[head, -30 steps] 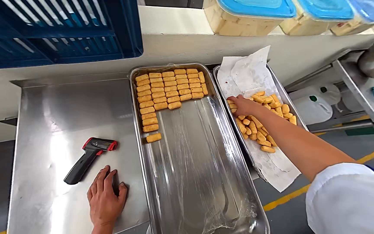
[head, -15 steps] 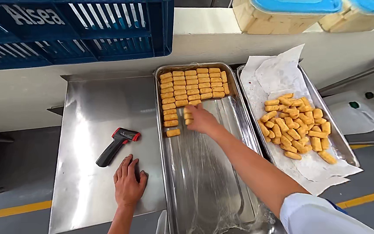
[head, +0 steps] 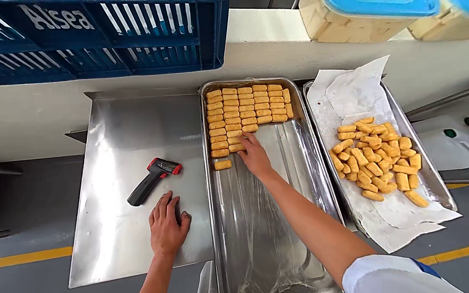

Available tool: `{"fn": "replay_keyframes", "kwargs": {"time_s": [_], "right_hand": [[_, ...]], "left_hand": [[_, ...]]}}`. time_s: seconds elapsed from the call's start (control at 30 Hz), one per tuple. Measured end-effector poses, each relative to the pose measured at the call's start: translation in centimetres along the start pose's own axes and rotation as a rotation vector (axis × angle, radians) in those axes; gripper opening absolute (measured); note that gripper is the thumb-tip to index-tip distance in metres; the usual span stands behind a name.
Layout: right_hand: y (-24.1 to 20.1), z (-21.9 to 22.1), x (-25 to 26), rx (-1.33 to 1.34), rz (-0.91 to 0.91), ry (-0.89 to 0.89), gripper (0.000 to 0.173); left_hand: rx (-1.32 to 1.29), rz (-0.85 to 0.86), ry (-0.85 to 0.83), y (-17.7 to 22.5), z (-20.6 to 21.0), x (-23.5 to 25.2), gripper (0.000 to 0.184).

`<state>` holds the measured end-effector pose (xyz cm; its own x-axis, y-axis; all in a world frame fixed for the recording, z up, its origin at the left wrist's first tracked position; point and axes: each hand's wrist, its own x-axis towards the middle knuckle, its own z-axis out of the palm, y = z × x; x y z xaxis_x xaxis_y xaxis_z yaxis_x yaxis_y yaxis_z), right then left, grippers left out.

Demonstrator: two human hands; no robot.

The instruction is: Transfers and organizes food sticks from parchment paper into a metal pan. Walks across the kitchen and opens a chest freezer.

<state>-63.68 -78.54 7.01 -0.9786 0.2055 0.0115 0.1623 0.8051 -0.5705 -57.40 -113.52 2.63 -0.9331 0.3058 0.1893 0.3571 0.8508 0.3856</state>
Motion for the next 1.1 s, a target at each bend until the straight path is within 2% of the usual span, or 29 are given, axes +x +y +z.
{"fn": "replay_keyframes", "kwargs": {"time_s": [0.1, 0.17, 0.27, 0.37, 0.5, 0.57, 0.63, 0.67, 0.77, 0.83, 0.87, 0.93, 1.0, 1.03, 1.07, 1.1], "right_hand": [[-0.2, -0.5, -0.5, -0.031, 0.01, -0.01, 0.055], [-1.4, -1.0, -1.7, -0.082, -0.046, 0.003, 0.058], [-3.2, 0.2, -4.2, -0.126, -0.265, 0.027, 0.048], [-3.6, 2.8, -4.8, -0.12, -0.347, 0.012, 0.035], [-3.2, 3.9, -3.0, -0.13, -0.363, 0.136, 0.026], [-3.8, 3.1, -3.2, -0.13, -0.332, 0.078, 0.027], [-4.1, 0.7, -4.2, -0.078, -0.277, -0.012, 0.03], [-3.7, -0.9, -4.8, -0.056, -0.249, 0.002, 0.032], [1.3, -8.0, -6.6, -0.077, -0.06, 0.109, 0.031], [6.8, -14.3, -8.0, -0.137, 0.179, 0.155, 0.034], [9.7, -17.7, -8.7, -0.195, 0.32, 0.168, 0.039], [15.7, -22.8, -10.3, -0.268, 0.554, 0.168, 0.063], [21.1, -24.3, -11.7, -0.256, 0.702, 0.119, 0.089], [22.8, -24.0, -12.3, -0.246, 0.734, 0.067, 0.094], [23.7, -23.4, -12.6, -0.241, 0.732, 0.029, 0.09], [23.8, -23.0, -12.6, -0.243, 0.705, -0.005, 0.08]], "left_hand": [[-0.002, -0.002, -0.01, 0.1, 0.0, -0.1, 0.057], [0.001, -0.001, -0.014, 0.0, 0.1, -0.1, 0.056], [0.001, -0.005, -0.017, -0.1, 0.3, -0.1, 0.056], [-0.007, -0.001, -0.019, -0.1, -0.2, -0.3, 0.058], [-0.033, 0.042, -0.027, -0.2, -0.3, -0.2, 0.06], [-0.048, 0.056, -0.062, -0.5, -0.4, -0.4, 0.06], [-0.06, 0.056, -0.084, -0.5, -0.6, -0.3, 0.058], [-0.06, 0.058, -0.085, -0.5, -0.7, -0.3, 0.058], [-0.054, 0.064, -0.082, -0.7, -0.5, -0.2, 0.057], [-0.047, 0.068, -0.078, -0.7, -0.4, -0.2, 0.057], [-0.045, 0.071, -0.078, -0.7, -0.4, -0.2, 0.057], [-0.044, 0.064, -0.081, -0.8, -0.2, -0.1, 0.057], [-0.054, 0.055, -0.075, -0.9, -0.1, -0.2, 0.057], [-0.053, 0.054, -0.077, -1.0, -0.1, -0.2, 0.058], [-0.046, 0.054, -0.08, -1.0, -0.1, -0.2, 0.057], [-0.036, 0.052, -0.079, -0.8, -0.1, -0.1, 0.057]]}}
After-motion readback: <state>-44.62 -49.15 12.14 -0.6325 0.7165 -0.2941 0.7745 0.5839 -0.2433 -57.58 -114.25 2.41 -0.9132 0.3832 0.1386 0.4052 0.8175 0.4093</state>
